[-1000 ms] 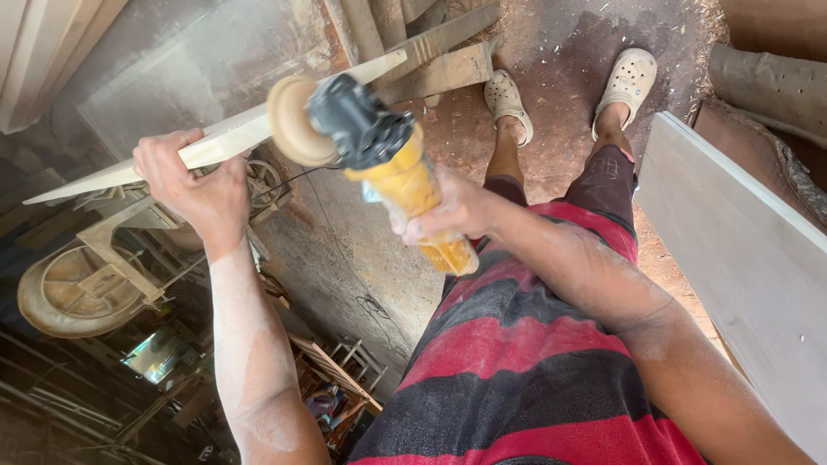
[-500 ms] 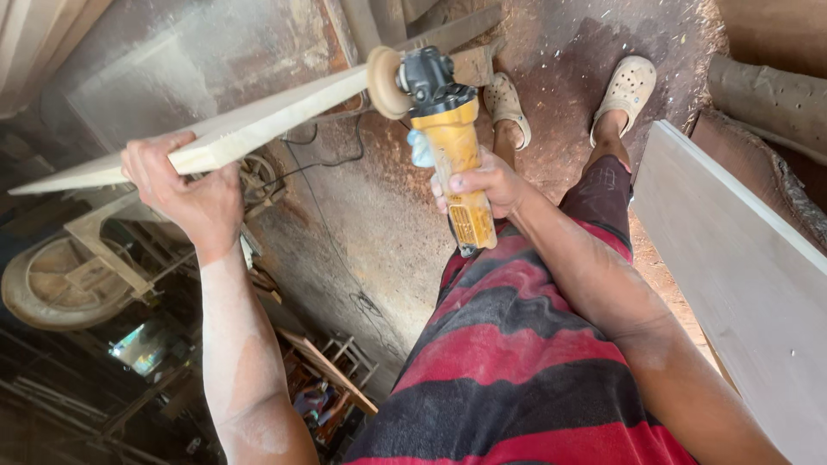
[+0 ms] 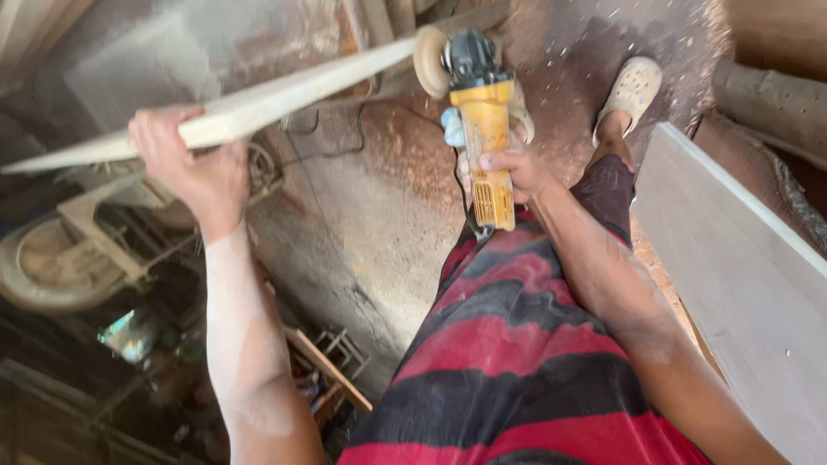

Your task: The person uses an angle grinder with a sanding disc to smooth the surface of a large wooden plank and then a smaller wooden strip. The person holds the wood steady with one hand while operating the tool with the other.

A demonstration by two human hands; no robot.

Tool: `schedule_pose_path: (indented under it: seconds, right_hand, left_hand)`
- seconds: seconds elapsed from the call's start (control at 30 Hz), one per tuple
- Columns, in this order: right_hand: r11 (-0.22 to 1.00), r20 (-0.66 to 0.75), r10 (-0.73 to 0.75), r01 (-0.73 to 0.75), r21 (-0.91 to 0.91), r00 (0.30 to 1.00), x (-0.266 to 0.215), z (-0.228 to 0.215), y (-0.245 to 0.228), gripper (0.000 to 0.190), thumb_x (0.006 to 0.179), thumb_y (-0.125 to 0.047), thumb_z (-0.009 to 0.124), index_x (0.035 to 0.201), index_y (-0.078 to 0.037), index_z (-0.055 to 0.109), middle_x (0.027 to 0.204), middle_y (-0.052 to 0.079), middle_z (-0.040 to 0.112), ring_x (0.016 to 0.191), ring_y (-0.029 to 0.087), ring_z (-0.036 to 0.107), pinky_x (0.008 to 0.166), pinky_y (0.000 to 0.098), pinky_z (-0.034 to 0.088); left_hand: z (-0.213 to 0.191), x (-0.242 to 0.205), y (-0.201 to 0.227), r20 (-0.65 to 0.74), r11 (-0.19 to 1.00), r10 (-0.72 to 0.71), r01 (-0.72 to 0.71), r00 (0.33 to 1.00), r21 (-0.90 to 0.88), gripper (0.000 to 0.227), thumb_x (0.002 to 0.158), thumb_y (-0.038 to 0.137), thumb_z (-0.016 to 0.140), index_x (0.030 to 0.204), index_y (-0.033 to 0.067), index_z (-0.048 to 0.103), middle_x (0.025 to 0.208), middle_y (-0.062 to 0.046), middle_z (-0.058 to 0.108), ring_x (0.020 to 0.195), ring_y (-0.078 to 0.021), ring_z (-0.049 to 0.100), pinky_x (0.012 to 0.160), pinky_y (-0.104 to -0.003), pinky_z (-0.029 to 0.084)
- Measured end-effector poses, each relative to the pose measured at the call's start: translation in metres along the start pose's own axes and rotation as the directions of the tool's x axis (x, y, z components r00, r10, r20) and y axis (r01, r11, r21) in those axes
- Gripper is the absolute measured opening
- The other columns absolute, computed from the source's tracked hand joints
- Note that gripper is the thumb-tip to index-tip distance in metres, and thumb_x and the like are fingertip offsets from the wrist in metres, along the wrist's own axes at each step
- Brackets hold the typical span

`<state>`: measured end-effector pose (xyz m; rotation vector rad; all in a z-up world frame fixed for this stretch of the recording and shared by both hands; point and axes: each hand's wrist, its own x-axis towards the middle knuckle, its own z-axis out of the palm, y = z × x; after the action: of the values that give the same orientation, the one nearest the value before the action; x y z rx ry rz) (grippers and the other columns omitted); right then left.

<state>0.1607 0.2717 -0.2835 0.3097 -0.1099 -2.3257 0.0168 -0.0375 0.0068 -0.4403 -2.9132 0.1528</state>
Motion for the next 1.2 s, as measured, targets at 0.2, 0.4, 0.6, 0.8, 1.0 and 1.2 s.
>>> schedule_pose_path:
  seconds: [0.2, 0.4, 0.6, 0.8, 1.0, 1.2]
  right_hand:
    - [0.992, 0.151, -0.026, 0.044, -0.119, 0.988, 0.004, 0.09, -0.011, 0.074, 0.074, -0.01, 0.076, 0.143, -0.008, 0.05, 0.113, 0.007, 0.066, 0.086, 0.021, 0.068, 0.074, 0.0385, 0.06]
    - [0.965, 0.232, 0.037, 0.025, -0.26, 0.972, 0.009, 0.121, -0.025, 0.061, 0.082, -0.008, 0.078, 0.137, 0.002, 0.054, 0.103, 0.015, 0.067, 0.087, 0.024, 0.069, 0.082, 0.0415, 0.061]
    - [0.981, 0.125, 0.073, -0.048, -0.19, 0.99, 0.005, 0.106, -0.03, 0.063, 0.081, -0.013, 0.077, 0.138, -0.001, 0.053, 0.099, 0.014, 0.069, 0.084, 0.025, 0.071, 0.076, 0.041, 0.062]
    - [0.943, 0.226, 0.092, -0.012, -0.333, 0.97, 0.008, 0.148, -0.027, 0.062, 0.077, -0.011, 0.08, 0.133, 0.001, 0.055, 0.098, 0.014, 0.07, 0.084, 0.025, 0.072, 0.078, 0.0393, 0.062]
    - [0.904, 0.214, 0.145, -0.041, -0.426, 0.966, 0.007, 0.182, -0.026, 0.059, 0.076, -0.011, 0.083, 0.128, 0.003, 0.058, 0.101, 0.014, 0.071, 0.089, 0.024, 0.072, 0.082, 0.0383, 0.062]
    - [0.96, 0.116, 0.076, -0.041, -0.277, 0.99, 0.004, 0.125, -0.025, 0.062, 0.076, -0.011, 0.078, 0.133, -0.004, 0.055, 0.097, 0.014, 0.069, 0.083, 0.024, 0.071, 0.077, 0.0403, 0.063]
  left_hand:
    - [0.004, 0.0, 0.007, -0.037, 1.0, 0.015, -0.015, 0.999, -0.008, 0.039, 0.092, 0.024, 0.096, 0.104, 0.0124, 0.061, 0.099, -0.004, 0.055, 0.094, -0.0209, 0.049, 0.091, -0.039, 0.041]
    - [-0.005, 0.011, 0.026, -0.001, 0.999, -0.01, 0.01, 1.0, -0.035, 0.039, 0.082, 0.007, 0.09, 0.106, 0.0086, 0.058, 0.104, -0.007, 0.055, 0.1, -0.0263, 0.051, 0.095, -0.041, 0.04]
    - [-0.002, 0.002, 0.021, -0.002, 0.999, -0.019, 0.019, 1.0, -0.029, 0.039, 0.084, 0.006, 0.09, 0.106, 0.0097, 0.058, 0.103, -0.007, 0.054, 0.099, -0.0258, 0.051, 0.095, -0.041, 0.04]
    - [0.01, 0.012, 0.016, -0.049, 1.0, 0.015, -0.016, 0.999, -0.018, 0.035, 0.087, 0.011, 0.091, 0.104, 0.0114, 0.06, 0.098, -0.004, 0.055, 0.094, -0.0225, 0.05, 0.091, -0.039, 0.039]
    - [0.004, 0.008, 0.021, -0.044, 0.999, 0.008, -0.01, 0.999, -0.045, 0.044, 0.091, 0.022, 0.099, 0.104, 0.0096, 0.059, 0.097, -0.006, 0.053, 0.095, -0.0244, 0.05, 0.091, -0.04, 0.037]
    - [-0.001, 0.006, 0.021, 0.003, 1.0, -0.012, 0.012, 1.0, -0.028, 0.036, 0.079, 0.004, 0.086, 0.103, 0.0097, 0.06, 0.103, -0.006, 0.054, 0.1, -0.0246, 0.05, 0.095, -0.04, 0.039]
